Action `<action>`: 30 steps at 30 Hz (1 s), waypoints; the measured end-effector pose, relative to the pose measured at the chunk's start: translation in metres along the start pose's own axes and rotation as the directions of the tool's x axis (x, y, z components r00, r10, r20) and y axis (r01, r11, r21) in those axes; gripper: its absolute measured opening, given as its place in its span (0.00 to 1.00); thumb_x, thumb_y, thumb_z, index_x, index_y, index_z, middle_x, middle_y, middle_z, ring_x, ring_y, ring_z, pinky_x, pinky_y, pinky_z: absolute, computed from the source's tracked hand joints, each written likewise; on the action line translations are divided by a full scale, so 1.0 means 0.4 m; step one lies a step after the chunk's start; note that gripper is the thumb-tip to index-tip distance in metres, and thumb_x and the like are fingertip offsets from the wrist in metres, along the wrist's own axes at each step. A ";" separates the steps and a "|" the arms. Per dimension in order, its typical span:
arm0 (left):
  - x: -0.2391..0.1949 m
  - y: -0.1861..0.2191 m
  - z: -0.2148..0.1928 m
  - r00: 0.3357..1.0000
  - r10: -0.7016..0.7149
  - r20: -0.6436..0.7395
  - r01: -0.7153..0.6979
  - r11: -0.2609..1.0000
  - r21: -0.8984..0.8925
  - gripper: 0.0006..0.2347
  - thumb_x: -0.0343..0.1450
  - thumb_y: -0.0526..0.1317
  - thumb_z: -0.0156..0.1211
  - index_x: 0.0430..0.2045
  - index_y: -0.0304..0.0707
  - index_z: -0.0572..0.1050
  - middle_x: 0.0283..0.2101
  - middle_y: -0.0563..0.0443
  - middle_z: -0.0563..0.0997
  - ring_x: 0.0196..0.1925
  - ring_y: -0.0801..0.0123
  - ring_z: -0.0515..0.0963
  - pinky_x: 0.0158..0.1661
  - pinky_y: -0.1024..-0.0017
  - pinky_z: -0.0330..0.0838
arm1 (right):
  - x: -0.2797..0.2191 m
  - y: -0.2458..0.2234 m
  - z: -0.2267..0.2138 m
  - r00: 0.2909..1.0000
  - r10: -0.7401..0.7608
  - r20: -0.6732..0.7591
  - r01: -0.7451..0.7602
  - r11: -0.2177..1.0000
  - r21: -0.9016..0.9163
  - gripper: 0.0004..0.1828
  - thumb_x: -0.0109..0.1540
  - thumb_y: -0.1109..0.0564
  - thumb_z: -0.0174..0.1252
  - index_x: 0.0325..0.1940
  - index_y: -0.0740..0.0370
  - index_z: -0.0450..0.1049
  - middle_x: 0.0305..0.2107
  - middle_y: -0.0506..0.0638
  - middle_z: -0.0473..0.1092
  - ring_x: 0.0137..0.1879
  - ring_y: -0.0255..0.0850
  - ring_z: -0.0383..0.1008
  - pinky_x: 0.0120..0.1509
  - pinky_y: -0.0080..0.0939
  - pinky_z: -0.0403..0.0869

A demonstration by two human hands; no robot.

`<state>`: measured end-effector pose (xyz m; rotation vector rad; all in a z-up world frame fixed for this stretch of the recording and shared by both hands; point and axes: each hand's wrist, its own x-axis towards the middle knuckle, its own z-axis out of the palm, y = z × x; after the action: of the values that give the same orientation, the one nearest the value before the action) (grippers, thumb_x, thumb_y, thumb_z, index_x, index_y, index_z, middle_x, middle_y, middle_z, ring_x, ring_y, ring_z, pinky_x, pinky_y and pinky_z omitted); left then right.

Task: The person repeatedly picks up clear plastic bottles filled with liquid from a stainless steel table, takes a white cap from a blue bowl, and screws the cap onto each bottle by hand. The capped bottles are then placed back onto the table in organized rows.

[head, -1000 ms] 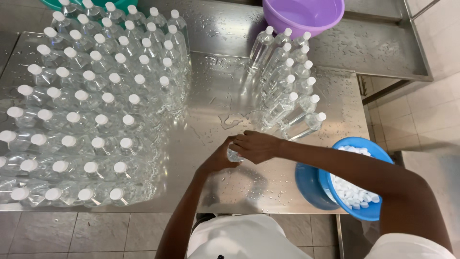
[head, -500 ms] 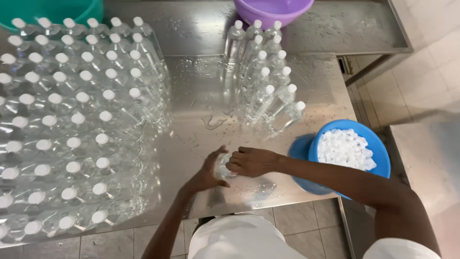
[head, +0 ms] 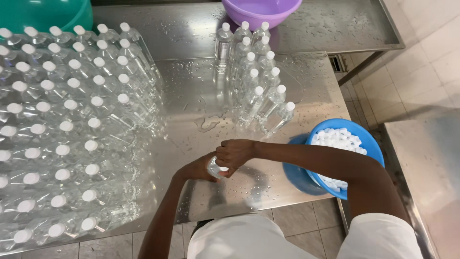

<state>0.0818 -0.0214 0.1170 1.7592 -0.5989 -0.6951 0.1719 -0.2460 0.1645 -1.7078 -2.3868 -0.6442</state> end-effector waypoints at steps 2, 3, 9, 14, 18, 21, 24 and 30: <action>0.011 -0.035 0.026 0.999 0.016 -0.048 -0.015 0.999 0.034 0.49 0.60 0.46 0.84 0.75 0.28 0.57 0.75 0.23 0.65 0.79 0.35 0.62 0.77 0.40 0.52 | -0.006 -0.010 0.016 0.999 0.020 -0.025 -0.019 0.999 0.049 0.25 0.68 0.38 0.51 0.24 0.54 0.65 0.15 0.48 0.60 0.24 0.42 0.62 0.31 0.42 0.66; 0.014 -0.054 0.040 0.996 0.033 -0.084 -0.028 0.997 0.065 0.47 0.62 0.47 0.83 0.74 0.28 0.59 0.73 0.24 0.68 0.78 0.35 0.65 0.76 0.40 0.55 | -0.007 -0.014 0.025 0.998 0.053 -0.043 -0.048 0.994 0.101 0.25 0.67 0.38 0.53 0.24 0.55 0.67 0.15 0.49 0.61 0.23 0.43 0.64 0.30 0.43 0.66; 0.048 -0.193 0.149 0.895 -0.156 -0.418 0.196 0.979 0.055 0.49 0.50 0.53 0.86 0.72 0.67 0.67 0.63 0.58 0.77 0.66 0.60 0.79 0.67 0.60 0.74 | -0.031 -0.091 -0.016 0.860 0.464 0.213 -0.488 0.869 0.078 0.25 0.69 0.39 0.57 0.25 0.57 0.73 0.13 0.54 0.69 0.20 0.45 0.72 0.26 0.43 0.72; 0.157 -0.190 0.332 0.302 0.165 -0.939 0.203 0.951 0.232 0.34 0.52 0.51 0.88 0.52 0.45 0.78 0.45 0.53 0.84 0.47 0.60 0.88 0.52 0.63 0.82 | -0.030 -0.169 0.010 0.588 0.789 0.177 -0.801 0.599 -0.011 0.27 0.68 0.39 0.62 0.22 0.56 0.70 0.11 0.54 0.68 0.18 0.46 0.74 0.23 0.43 0.70; 0.214 -0.185 0.391 0.016 0.168 -0.986 0.233 0.958 0.167 0.36 0.56 0.48 0.91 0.57 0.42 0.75 0.52 0.50 0.83 0.55 0.57 0.84 0.61 0.59 0.75 | -0.001 -0.239 0.041 0.184 0.950 0.252 -0.956 0.233 -0.180 0.32 0.71 0.31 0.54 0.22 0.52 0.70 0.11 0.53 0.69 0.20 0.47 0.77 0.27 0.44 0.75; 0.191 -0.093 0.402 0.028 0.100 -0.995 0.231 0.967 0.104 0.37 0.58 0.48 0.88 0.61 0.39 0.73 0.58 0.48 0.81 0.61 0.53 0.79 0.67 0.53 0.67 | 0.032 -0.232 0.076 -0.228 0.904 0.362 -0.927 -0.087 -0.366 0.38 0.75 0.27 0.35 0.22 0.49 0.73 0.14 0.51 0.70 0.25 0.50 0.79 0.30 0.48 0.73; 0.188 -0.100 0.416 0.014 0.123 -0.992 0.237 0.964 0.123 0.38 0.58 0.47 0.89 0.62 0.40 0.72 0.60 0.47 0.80 0.64 0.53 0.78 0.69 0.55 0.63 | 0.090 -0.233 0.017 -0.301 0.867 0.398 -0.901 -0.123 -0.415 0.41 0.76 0.27 0.32 0.26 0.51 0.78 0.19 0.54 0.74 0.31 0.51 0.83 0.35 0.48 0.75; 0.094 -0.134 0.392 0.076 -0.043 -0.996 0.104 0.994 -0.035 0.39 0.55 0.44 0.90 0.62 0.45 0.74 0.58 0.50 0.83 0.62 0.55 0.82 0.66 0.56 0.70 | 0.159 -0.222 -0.175 -0.053 0.753 0.656 -0.994 0.024 -0.109 0.36 0.74 0.25 0.41 0.44 0.57 0.78 0.31 0.56 0.81 0.44 0.57 0.86 0.51 0.63 0.82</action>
<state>-0.0006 -0.1370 0.0236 1.8252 0.5139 0.6335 0.0582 -0.2435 0.2267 -2.8351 -0.6166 0.7019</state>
